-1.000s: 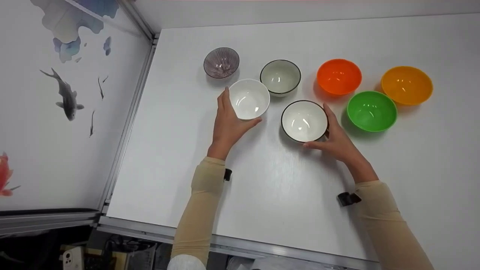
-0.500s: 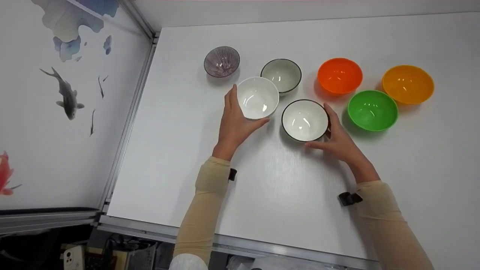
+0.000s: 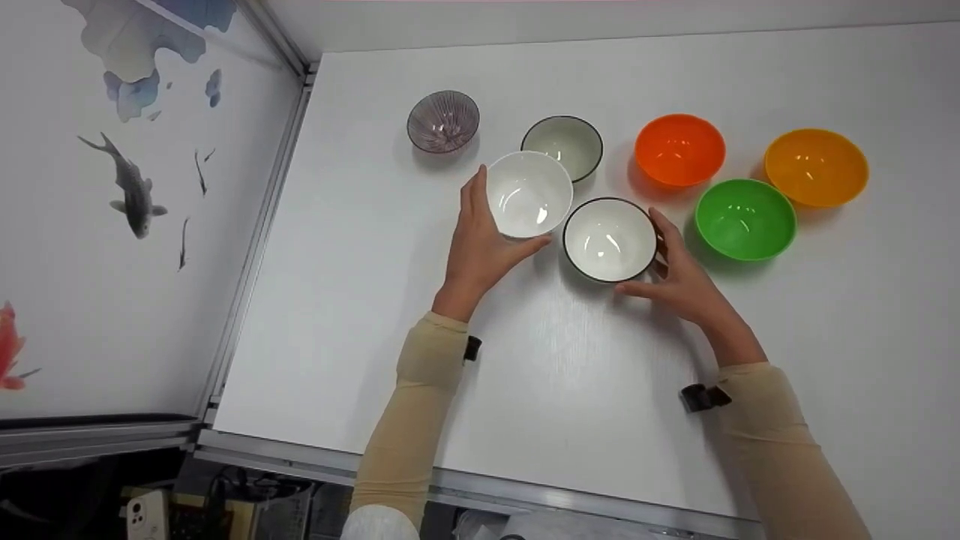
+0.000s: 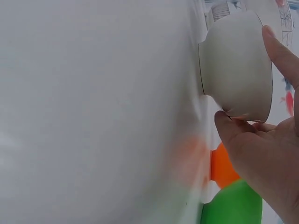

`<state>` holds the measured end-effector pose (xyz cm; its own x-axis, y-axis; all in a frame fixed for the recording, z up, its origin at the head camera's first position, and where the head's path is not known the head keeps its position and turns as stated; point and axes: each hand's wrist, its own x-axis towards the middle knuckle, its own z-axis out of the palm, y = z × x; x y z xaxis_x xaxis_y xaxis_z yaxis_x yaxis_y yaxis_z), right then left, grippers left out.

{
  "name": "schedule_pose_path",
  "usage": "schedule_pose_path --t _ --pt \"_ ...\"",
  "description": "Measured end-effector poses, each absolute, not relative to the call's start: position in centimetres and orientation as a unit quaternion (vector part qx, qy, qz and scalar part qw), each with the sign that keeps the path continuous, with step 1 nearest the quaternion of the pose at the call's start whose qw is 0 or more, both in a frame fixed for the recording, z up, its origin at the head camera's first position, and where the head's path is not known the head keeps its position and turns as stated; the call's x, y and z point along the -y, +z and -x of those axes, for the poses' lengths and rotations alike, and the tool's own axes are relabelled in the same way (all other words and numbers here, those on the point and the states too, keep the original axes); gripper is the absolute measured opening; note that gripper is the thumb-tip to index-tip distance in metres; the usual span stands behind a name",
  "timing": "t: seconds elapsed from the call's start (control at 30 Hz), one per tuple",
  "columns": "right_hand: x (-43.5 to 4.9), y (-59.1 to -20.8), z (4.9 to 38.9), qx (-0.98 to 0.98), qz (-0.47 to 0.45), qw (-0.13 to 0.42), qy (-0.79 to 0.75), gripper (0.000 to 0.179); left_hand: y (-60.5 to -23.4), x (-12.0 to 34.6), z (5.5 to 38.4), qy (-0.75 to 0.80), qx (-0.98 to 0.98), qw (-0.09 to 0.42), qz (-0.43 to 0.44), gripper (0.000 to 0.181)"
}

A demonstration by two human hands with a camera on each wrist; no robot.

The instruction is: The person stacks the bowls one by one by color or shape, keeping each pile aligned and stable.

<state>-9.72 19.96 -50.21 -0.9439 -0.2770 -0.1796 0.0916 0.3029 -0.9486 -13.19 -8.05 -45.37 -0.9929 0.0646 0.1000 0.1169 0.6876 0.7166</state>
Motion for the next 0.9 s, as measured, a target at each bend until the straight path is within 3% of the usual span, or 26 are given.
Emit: schedule_pose_path --t 0.9 --pt "-20.5 -50.4 9.6 -0.804 0.052 0.143 -0.575 0.109 -45.2 6.1 12.6 -0.404 0.910 0.032 0.090 0.123"
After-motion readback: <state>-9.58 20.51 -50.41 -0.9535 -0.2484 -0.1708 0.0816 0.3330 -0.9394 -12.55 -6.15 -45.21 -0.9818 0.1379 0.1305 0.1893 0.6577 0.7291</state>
